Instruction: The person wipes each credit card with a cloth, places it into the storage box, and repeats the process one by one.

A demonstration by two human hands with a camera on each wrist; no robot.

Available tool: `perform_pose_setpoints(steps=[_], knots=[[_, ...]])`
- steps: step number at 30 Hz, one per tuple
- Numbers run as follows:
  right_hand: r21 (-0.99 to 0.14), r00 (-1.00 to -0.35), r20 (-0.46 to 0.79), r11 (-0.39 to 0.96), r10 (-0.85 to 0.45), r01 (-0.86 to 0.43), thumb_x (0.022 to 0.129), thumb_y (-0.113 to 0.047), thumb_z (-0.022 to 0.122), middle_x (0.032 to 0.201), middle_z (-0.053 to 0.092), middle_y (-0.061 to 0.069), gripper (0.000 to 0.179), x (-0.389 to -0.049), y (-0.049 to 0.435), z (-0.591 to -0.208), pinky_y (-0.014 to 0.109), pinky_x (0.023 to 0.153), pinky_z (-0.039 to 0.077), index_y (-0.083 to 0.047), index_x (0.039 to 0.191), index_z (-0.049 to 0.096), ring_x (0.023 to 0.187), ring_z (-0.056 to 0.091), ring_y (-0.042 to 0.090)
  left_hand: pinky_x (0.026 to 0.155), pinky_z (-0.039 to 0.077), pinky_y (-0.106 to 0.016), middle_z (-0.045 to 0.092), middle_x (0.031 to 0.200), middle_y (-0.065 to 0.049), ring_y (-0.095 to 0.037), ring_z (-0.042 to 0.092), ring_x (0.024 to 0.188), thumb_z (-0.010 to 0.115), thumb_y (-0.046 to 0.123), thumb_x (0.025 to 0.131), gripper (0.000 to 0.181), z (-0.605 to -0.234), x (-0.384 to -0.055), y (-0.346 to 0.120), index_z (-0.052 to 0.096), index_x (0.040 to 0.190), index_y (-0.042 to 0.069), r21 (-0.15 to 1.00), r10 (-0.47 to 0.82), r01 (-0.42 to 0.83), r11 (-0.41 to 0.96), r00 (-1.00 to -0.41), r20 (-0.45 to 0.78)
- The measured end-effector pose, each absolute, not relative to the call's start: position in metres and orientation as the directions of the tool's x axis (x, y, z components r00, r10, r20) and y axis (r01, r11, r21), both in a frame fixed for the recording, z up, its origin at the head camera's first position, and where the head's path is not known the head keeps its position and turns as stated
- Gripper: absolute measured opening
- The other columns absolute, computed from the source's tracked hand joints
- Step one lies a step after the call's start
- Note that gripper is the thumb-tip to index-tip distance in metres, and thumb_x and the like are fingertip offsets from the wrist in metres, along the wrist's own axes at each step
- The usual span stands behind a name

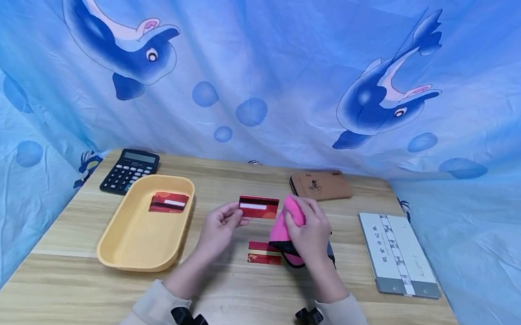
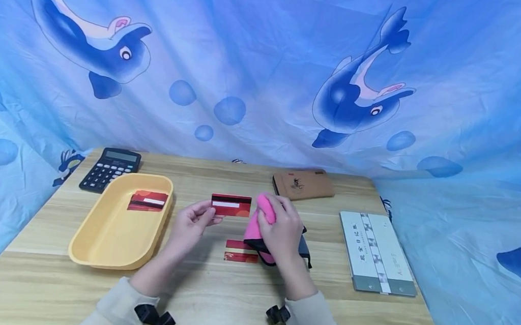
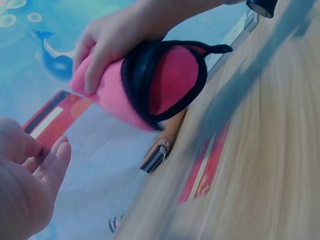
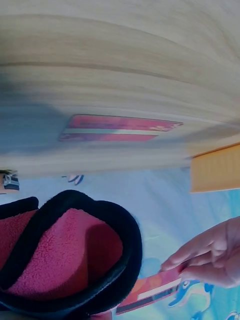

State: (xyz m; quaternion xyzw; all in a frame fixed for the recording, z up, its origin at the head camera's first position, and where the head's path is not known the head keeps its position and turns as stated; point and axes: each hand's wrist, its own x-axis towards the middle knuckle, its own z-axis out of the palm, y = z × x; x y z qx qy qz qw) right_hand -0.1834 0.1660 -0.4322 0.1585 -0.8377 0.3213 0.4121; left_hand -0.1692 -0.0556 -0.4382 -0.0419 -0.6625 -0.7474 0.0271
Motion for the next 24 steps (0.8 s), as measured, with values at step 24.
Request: perform_pose_setpoints(steps=[24], knots=[[-0.492,-0.633,0.769,0.714,0.088,-0.498,0.077,-0.007,0.084,0.098,0.072,0.013,0.034,-0.183,0.201,-0.44,0.046,0.066,0.06,-0.001,0.109,0.077,0.083,0.07,0.028,0.084,0.06,-0.028,0.063,0.115,-0.016,-0.012,0.074,0.087,0.064,0.012,0.101,0.04,-0.416,-0.18,-0.122,0.058,0.139,0.0,0.995,-0.204,-0.009,-0.101,-0.979,-0.029]])
